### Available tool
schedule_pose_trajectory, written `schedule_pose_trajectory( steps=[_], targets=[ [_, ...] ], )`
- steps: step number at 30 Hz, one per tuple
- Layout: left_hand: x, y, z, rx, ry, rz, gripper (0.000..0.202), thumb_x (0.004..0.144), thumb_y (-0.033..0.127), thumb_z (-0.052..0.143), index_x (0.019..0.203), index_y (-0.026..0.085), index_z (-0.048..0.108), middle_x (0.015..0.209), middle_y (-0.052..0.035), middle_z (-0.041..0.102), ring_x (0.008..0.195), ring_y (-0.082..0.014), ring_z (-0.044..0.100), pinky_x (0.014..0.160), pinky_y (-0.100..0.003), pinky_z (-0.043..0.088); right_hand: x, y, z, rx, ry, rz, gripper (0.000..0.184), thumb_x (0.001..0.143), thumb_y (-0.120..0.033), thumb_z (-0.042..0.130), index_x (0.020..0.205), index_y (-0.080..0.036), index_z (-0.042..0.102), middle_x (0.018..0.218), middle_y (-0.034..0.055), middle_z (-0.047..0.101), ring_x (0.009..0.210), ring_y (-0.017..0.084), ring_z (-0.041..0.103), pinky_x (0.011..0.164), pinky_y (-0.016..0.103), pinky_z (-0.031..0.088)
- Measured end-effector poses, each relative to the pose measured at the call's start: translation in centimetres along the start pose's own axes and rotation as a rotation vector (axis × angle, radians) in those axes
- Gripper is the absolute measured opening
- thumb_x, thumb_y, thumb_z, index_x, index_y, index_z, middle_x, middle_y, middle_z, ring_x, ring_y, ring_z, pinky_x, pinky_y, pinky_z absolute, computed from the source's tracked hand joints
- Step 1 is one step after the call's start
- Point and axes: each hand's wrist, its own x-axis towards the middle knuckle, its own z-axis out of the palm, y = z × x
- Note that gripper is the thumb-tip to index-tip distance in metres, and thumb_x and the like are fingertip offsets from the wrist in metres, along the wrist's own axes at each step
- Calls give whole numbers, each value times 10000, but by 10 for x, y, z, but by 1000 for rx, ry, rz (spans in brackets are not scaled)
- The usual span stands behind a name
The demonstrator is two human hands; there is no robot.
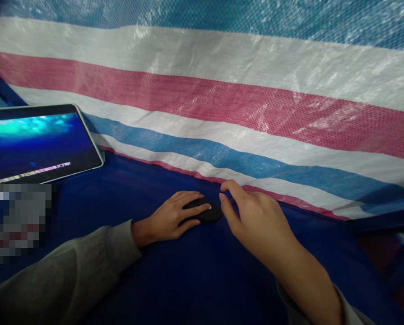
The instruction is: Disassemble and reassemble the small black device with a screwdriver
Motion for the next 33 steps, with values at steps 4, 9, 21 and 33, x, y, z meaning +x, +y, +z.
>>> schedule_pose_trajectory(
  steps=[4,9,21,33],
  targets=[
    [0,0,0,1,-5,-2,421,969,388,440,1364,247,475,1381,-118,488,1302,-254,443,1078,-449,369,0,2,1,-7,11,-6,219,921,-311,421,1018,-217,593,688,12,704,550,194,660,551,285,421],
    [1,0,-1,-15,-6,3,420,968,384,442,1365,249,473,1378,-115,493,1301,-254,443,1074,-459,374,1,1,1,2,1,7,232,909,-305,421,1019,-212,603,657,14,694,532,191,650,532,279,408],
    [1,0,0,-12,12,12,420,966,390,442,1361,249,478,1373,-119,497,1292,-257,454,1067,-464,383,1,1,1,3,-17,26,219,898,-299,424,1008,-230,600,641,3,679,539,198,648,538,285,402],
    [1,0,0,-21,12,9,424,963,385,451,1367,256,469,1375,-120,494,1289,-261,456,1061,-474,387,1,2,2,11,11,2,223,894,-285,414,990,-215,603,636,11,685,516,194,641,536,286,399]
  ],
)
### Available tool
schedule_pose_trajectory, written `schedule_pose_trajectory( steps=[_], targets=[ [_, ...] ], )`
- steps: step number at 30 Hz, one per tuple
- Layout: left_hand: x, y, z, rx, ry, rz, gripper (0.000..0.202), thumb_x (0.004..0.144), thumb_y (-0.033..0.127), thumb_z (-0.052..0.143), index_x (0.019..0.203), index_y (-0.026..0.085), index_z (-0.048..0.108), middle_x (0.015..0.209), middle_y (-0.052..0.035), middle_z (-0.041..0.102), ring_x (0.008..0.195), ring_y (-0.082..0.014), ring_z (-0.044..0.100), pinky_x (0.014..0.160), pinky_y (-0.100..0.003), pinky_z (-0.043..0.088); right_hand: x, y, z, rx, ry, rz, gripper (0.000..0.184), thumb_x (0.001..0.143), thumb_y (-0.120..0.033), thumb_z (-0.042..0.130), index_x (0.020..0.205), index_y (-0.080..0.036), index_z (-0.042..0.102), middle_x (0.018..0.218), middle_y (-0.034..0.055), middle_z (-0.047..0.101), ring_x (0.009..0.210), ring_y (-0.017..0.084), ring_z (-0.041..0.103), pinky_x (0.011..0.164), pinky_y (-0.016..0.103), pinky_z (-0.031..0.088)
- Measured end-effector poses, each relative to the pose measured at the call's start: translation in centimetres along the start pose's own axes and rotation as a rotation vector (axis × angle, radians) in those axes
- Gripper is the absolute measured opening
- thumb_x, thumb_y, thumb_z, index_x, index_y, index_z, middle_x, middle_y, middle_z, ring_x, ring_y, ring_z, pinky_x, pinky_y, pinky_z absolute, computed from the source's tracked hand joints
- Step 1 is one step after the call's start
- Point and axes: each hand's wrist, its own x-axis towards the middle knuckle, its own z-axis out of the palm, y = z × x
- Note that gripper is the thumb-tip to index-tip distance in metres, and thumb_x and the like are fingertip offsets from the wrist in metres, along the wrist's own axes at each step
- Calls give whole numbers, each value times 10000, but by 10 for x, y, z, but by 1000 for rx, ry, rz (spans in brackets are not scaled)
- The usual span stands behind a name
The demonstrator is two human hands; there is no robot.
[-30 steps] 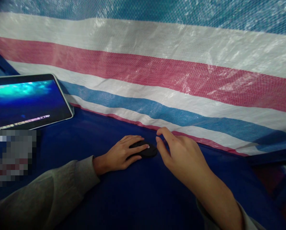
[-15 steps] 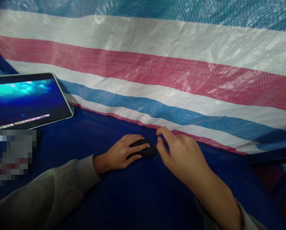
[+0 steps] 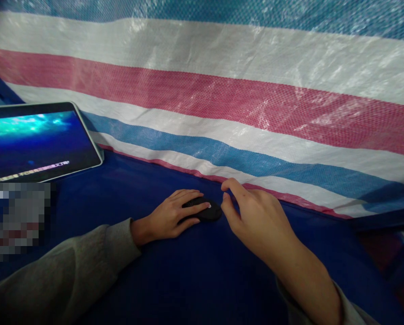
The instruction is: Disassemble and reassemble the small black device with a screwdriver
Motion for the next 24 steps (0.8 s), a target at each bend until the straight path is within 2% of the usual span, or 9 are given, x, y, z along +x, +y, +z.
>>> schedule_pose_trajectory(
  steps=[24],
  targets=[
    [0,0,0,5,1,1,417,967,392,441,1349,232,494,1360,-126,503,1287,-248,456,1078,-437,371,0,-2,0,-15,-10,4,206,908,-302,419,988,-223,592,657,10,692,539,202,653,535,290,387]
  ],
)
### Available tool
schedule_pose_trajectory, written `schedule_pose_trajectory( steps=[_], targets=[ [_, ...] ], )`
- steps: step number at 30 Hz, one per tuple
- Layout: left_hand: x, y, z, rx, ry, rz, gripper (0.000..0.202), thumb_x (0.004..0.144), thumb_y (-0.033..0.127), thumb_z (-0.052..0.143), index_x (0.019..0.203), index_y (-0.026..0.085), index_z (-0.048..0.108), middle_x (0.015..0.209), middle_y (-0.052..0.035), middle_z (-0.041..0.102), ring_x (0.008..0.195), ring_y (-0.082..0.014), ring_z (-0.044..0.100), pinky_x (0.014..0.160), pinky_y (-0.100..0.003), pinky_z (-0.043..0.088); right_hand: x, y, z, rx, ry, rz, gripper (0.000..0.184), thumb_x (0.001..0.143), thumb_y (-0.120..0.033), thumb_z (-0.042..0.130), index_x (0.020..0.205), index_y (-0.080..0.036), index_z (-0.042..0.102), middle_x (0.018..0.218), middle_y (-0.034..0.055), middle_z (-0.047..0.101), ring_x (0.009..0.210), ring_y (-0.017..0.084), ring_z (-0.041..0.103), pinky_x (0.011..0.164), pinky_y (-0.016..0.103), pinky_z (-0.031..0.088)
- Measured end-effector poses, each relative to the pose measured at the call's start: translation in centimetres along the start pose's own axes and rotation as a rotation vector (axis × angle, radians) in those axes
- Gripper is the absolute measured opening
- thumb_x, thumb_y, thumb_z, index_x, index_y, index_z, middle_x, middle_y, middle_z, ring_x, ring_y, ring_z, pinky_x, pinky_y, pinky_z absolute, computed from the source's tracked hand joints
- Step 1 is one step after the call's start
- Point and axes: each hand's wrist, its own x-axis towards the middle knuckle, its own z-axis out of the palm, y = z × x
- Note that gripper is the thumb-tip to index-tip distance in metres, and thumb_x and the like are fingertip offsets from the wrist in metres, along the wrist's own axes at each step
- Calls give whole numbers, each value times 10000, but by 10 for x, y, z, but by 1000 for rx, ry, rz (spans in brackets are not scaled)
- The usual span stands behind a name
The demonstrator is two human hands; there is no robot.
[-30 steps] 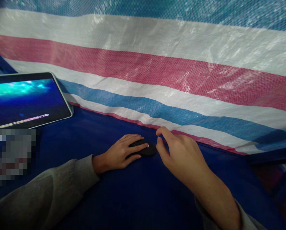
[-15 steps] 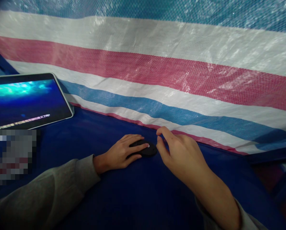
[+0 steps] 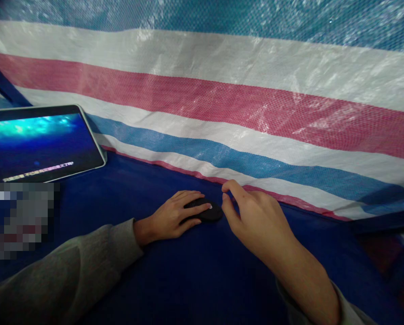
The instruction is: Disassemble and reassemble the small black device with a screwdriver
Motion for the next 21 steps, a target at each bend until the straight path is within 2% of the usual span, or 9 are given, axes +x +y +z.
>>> schedule_pose_trajectory(
  steps=[21],
  targets=[
    [0,0,0,5,-11,-2,422,971,392,431,1361,238,480,1378,-120,492,1296,-248,445,1072,-450,372,0,-1,2,3,-5,9,214,912,-327,415,993,-233,590,653,4,686,547,208,658,547,300,403]
  ],
)
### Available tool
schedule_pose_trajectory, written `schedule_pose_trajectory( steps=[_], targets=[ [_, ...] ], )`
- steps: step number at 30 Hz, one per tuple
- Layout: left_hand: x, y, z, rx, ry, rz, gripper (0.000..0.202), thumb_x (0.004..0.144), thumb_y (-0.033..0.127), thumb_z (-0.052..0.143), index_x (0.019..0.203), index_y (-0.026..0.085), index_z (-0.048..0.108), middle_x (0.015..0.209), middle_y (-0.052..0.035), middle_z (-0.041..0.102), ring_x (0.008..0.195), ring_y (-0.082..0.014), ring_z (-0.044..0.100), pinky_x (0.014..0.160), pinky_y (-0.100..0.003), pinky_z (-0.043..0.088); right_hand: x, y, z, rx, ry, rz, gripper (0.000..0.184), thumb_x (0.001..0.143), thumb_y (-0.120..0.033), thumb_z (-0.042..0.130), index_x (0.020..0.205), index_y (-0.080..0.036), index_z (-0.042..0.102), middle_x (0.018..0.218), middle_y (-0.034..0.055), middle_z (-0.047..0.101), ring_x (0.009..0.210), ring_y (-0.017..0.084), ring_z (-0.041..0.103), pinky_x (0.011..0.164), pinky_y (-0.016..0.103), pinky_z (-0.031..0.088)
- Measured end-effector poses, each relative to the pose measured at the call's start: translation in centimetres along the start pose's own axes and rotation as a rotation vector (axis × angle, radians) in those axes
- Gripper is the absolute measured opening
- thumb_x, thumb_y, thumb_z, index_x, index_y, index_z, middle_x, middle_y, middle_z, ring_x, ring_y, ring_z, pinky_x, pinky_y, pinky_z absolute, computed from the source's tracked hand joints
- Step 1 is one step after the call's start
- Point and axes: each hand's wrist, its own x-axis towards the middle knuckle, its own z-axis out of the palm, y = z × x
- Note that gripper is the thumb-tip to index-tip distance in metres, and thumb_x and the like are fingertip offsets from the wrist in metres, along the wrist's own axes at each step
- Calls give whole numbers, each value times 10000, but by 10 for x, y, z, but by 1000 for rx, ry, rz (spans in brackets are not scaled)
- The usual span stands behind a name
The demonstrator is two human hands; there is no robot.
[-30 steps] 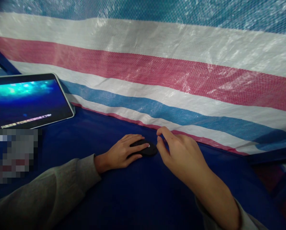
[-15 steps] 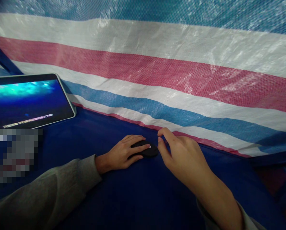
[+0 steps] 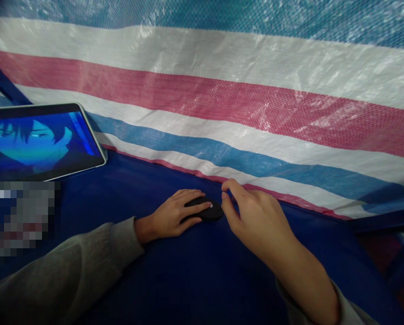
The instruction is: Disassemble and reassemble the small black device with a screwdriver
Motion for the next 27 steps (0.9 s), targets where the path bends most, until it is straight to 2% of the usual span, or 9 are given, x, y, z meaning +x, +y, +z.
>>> schedule_pose_trajectory(
  steps=[21,27],
  targets=[
    [1,0,-1,-9,-12,-7,419,971,395,434,1361,248,479,1373,-113,495,1295,-246,446,1076,-446,370,-2,-1,0,-28,-5,-6,206,913,-318,421,1009,-233,582,699,16,708,623,230,690,587,310,436],
    [0,0,-2,-8,-25,-15,419,970,395,435,1361,249,480,1387,-113,484,1297,-244,446,1075,-445,371,-1,-2,-2,-23,-14,12,199,906,-318,434,1012,-234,580,676,6,691,576,216,666,559,302,421]
  ],
)
